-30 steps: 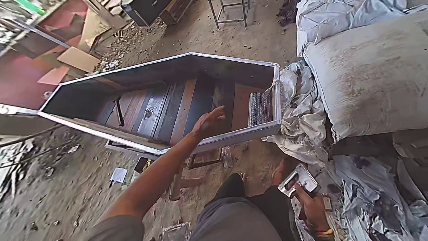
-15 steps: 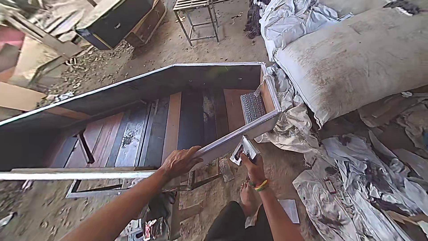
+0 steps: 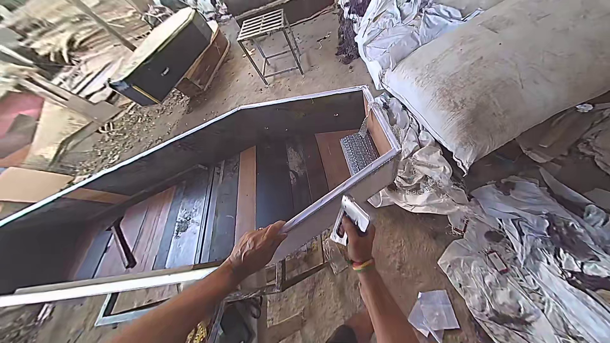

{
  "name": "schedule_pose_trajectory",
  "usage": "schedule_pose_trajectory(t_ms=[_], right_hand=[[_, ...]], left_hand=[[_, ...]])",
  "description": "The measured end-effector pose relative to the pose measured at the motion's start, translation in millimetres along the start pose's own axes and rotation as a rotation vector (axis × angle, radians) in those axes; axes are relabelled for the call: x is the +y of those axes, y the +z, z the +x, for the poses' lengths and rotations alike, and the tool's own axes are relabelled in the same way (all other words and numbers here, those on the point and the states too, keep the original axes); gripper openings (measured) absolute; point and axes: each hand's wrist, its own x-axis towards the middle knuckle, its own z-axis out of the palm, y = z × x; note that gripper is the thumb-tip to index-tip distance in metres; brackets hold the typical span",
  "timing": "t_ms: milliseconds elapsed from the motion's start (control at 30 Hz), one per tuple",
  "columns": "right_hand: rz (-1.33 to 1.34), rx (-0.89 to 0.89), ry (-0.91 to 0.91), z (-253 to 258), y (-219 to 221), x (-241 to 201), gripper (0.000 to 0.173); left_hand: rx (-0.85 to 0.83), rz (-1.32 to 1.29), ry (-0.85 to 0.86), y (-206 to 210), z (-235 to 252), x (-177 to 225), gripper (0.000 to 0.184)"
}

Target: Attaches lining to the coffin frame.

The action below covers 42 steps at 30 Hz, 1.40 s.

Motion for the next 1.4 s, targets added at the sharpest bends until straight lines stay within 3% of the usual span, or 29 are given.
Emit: schedule_pose_trajectory(t_ms=[100, 233, 300, 433, 667, 967, 1100, 1167, 1267, 1400], right_hand=[[0.042, 0.044, 0.092, -54.1, -8.9, -1.7, 0.028], [0.049, -0.098, 0.346, -104.3, -23.9, 5.2, 0.049], [0.014, -0.207, 0.394, -113.5, -21.0, 6.3, 0.046], [-0.016, -0.383, 0.245, -111.4, 4.6, 21.4, 0.034], [-0.013, -0.289, 0.149, -107.3, 58.3, 40.9, 0.028], [-0.356, -0.264, -0.205, -85.7, 51.8, 73.7, 0.031], [-0.327, -0.092, -0.302, -90.7, 67.9, 82.6, 0.026], [-0.34, -0.039, -0.251, -104.5, 67.2, 71.6, 0.027], [-0.14, 0.024, -0.124, -160.3, 39.4, 64.6, 0.028], [-0.236, 0.151, 0.206, -257.8, -19.0, 99.1, 0.031]], left_hand=[[-0.016, -0.097, -0.005, -2.9, -0.3, -6.0, 0.052], [-0.094, -0.337, -0.096, -7.2, 0.8, -15.7, 0.064], [-0.076, -0.463, -0.127, -6.8, -2.0, -22.9, 0.065], [-0.05, -0.584, -0.205, -8.7, -0.6, -27.3, 0.065], [-0.01, -0.53, -0.186, -6.6, 0.2, -25.4, 0.068], [0.039, -0.507, -0.109, -2.4, -0.8, -26.4, 0.072], [0.066, -0.47, -0.078, -1.5, -1.6, -24.5, 0.073], [0.087, -0.441, -0.059, -1.5, -3.1, -22.9, 0.073], [0.111, -0.414, -0.04, -2.9, -2.6, -22.4, 0.077], [0.108, -0.403, -0.05, -2.9, -4.3, -20.1, 0.078]])
